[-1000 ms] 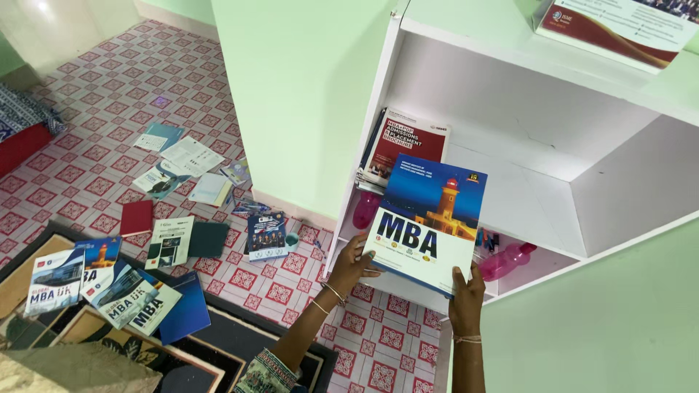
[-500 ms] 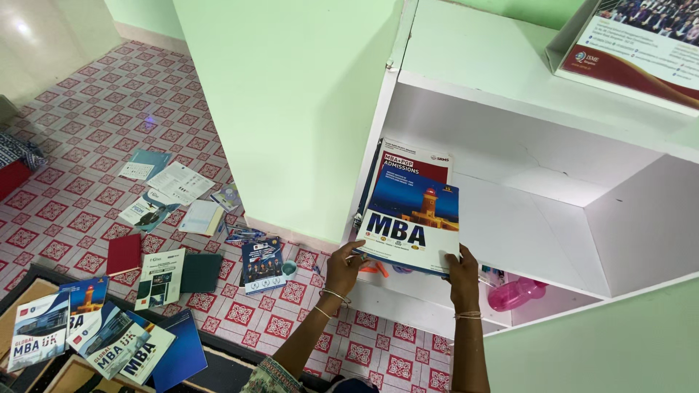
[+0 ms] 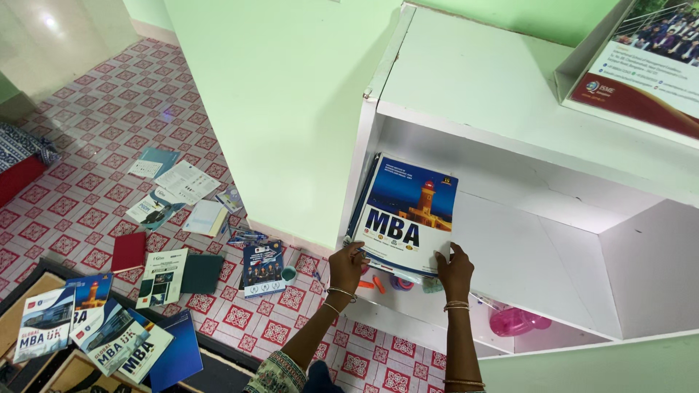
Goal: The person gathers several brochures and documents from the floor and places them onto a white shelf one by one.
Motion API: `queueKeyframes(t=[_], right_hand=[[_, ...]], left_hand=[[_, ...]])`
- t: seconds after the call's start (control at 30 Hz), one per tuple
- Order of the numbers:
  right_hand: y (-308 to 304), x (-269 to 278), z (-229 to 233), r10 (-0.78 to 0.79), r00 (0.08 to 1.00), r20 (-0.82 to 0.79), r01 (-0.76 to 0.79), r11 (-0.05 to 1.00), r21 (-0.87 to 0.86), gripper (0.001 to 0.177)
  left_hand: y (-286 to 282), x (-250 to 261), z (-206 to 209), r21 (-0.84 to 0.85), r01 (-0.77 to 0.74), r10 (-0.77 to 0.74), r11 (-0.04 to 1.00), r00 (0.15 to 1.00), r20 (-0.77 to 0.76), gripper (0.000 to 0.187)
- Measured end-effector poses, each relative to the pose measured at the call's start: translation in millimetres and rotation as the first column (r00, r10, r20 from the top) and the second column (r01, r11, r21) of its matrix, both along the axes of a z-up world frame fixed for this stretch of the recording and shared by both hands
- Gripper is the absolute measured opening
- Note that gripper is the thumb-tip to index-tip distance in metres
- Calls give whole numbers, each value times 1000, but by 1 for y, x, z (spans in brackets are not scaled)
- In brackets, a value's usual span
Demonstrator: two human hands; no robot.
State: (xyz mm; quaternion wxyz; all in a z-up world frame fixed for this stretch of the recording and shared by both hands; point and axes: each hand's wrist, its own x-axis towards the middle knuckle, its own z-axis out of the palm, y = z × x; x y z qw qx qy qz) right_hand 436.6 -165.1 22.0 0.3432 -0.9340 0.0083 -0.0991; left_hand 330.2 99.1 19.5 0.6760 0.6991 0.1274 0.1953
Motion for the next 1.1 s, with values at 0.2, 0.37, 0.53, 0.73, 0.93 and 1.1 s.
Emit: queueKeyframes(t=[0.2,0.37,0.53,0.73,0.93,1.1], right_hand=[[4,14,-9,14,995,95,-9,999,-53,49],[8,14,-6,-44,998,49,47,997,-66,49],[23,-17,10,-60,984,168,82,988,-130,48],[107,-105,43,-39,882,470,109,986,-123,38],[243,-194,38,146,880,453,-180,983,32,34],[383,-261,-3,500,834,234,-515,857,8,27]], left_hand=[[2,2,16,378,-166,203,911,977,-60,25],[8,1,27,386,-27,96,922,982,-160,28],[20,-16,30,452,31,13,892,995,-95,36],[54,-73,35,423,118,-101,898,993,-63,45],[144,-156,1,240,110,-46,964,965,-257,32],[250,-239,-52,324,-106,171,940,969,-178,19]])
